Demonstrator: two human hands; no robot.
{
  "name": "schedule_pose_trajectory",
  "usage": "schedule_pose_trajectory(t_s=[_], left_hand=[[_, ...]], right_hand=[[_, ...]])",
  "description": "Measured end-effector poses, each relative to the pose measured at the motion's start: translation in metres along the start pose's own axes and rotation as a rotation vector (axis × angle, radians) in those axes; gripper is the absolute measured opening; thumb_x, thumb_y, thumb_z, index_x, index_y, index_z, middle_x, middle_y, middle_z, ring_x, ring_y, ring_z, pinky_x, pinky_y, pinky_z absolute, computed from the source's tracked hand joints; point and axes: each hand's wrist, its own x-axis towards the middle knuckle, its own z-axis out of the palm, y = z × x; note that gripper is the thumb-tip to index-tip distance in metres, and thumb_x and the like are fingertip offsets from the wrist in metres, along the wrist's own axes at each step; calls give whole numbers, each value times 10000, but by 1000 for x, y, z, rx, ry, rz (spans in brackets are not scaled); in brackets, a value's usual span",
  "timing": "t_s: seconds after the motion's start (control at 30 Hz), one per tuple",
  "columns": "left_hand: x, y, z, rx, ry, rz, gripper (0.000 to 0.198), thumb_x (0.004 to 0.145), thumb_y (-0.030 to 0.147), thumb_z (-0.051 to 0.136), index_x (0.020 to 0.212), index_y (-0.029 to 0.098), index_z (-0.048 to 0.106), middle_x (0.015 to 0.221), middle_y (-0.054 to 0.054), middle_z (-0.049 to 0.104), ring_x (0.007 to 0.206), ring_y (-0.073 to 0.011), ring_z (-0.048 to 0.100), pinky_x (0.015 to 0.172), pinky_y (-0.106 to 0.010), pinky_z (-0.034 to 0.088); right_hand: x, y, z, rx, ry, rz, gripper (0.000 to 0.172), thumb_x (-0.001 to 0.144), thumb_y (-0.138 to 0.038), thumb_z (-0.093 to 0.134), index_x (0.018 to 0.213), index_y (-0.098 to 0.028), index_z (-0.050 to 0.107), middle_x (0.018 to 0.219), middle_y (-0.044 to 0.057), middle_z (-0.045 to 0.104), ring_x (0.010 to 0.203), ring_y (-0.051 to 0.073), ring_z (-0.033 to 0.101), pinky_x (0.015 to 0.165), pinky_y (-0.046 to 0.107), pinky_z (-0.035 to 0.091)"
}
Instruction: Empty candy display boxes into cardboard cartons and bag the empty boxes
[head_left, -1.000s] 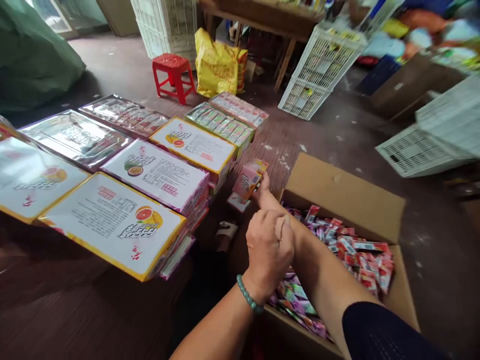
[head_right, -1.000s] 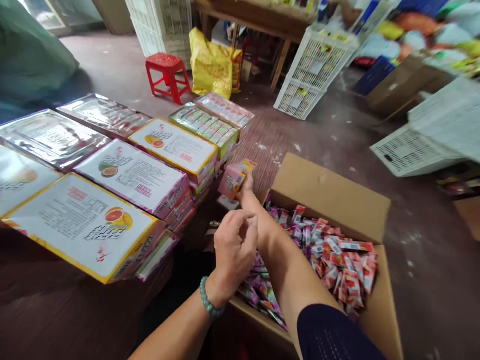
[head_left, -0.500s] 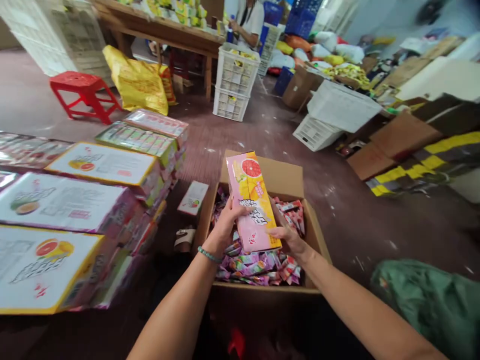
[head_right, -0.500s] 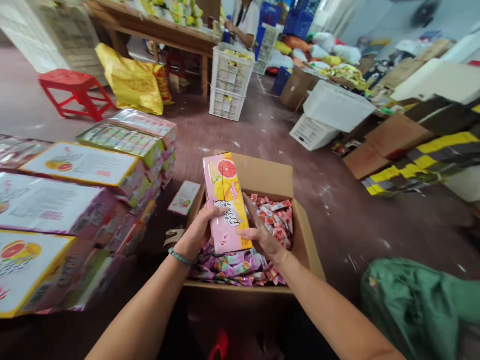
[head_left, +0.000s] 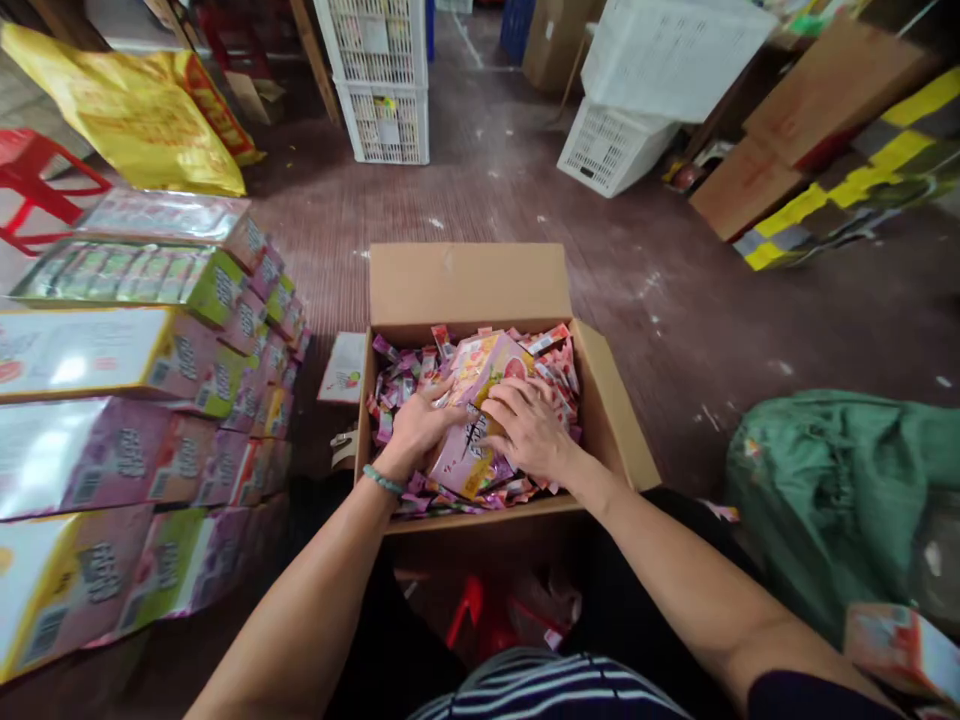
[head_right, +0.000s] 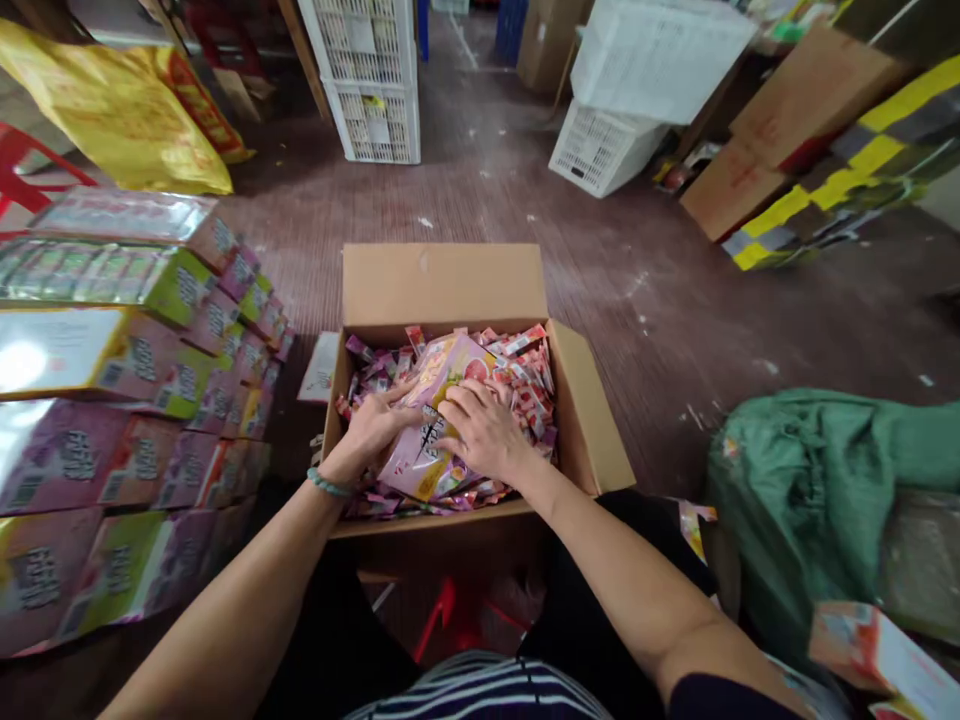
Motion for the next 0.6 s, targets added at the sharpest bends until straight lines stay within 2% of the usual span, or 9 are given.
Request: schedule_pose_trajectory(t_s=[0.1,0.2,0.27,0.3,0.37,0.47,0.53,0.6], left_hand=[[11,-5,12,255,-10,-33,711,652,311,805,1352,200,740,609,19,604,764,-262,630,687,-294,376],[19,-8,23,310,-45,-33,677,657,273,785,1326,181,755,544,37,545,689,-232,596,674,-289,354],[22,-9,25,255,-70,-42,669,617,237,784,1283,176,777,532,47,540,621,-203,556,651,-285,340],[23,-8,24,182,-100,-56,644,587,214,782,1230,170,796,542,45,559,590,-189,537,633,-283,336],[25,-6,20,-28,-170,-98,480,550,184,756,1024,150,826,568,23,601,533,-165,504,579,-279,331],[28,-4,7,-306,-194,-186,88,532,163,705,619,159,690,523,-13,575,445,-134,449,484,-271,299],[28,-5,-1,-456,-191,-248,58,537,142,674,575,165,636,519,-25,576,430,-136,471,460,-261,328],[26,-7,-3,-592,-138,-255,159,541,109,680,695,145,703,568,-43,631,472,-172,559,485,-272,421]], right_hand=[[-2,8,11,-25,-175,-31,324,1001,-489,670,1035,-167,677,1112,129,671,1106,305,521,1004,467,311],[-8,15,19,13,-336,-22,310,963,-439,747,968,-140,667,991,112,684,994,273,546,904,402,305],[-12,17,20,53,-361,-17,230,982,-351,734,908,-143,666,910,90,683,934,250,559,854,375,285],[-14,17,17,82,-336,-31,221,1004,-317,702,866,-150,662,869,77,678,903,237,561,835,368,274],[-16,17,2,160,-203,-89,311,1058,-296,607,778,-164,634,804,55,658,846,213,556,822,368,268],[-21,16,-41,283,83,-144,404,1100,-303,498,723,-182,578,721,15,595,732,174,514,816,371,303],[-24,16,-69,379,245,-101,416,1105,-323,483,718,-189,557,673,-5,533,663,154,471,794,368,340],[-25,17,-85,523,351,9,456,1099,-394,506,691,-194,526,632,-14,472,624,144,443,729,350,371]])
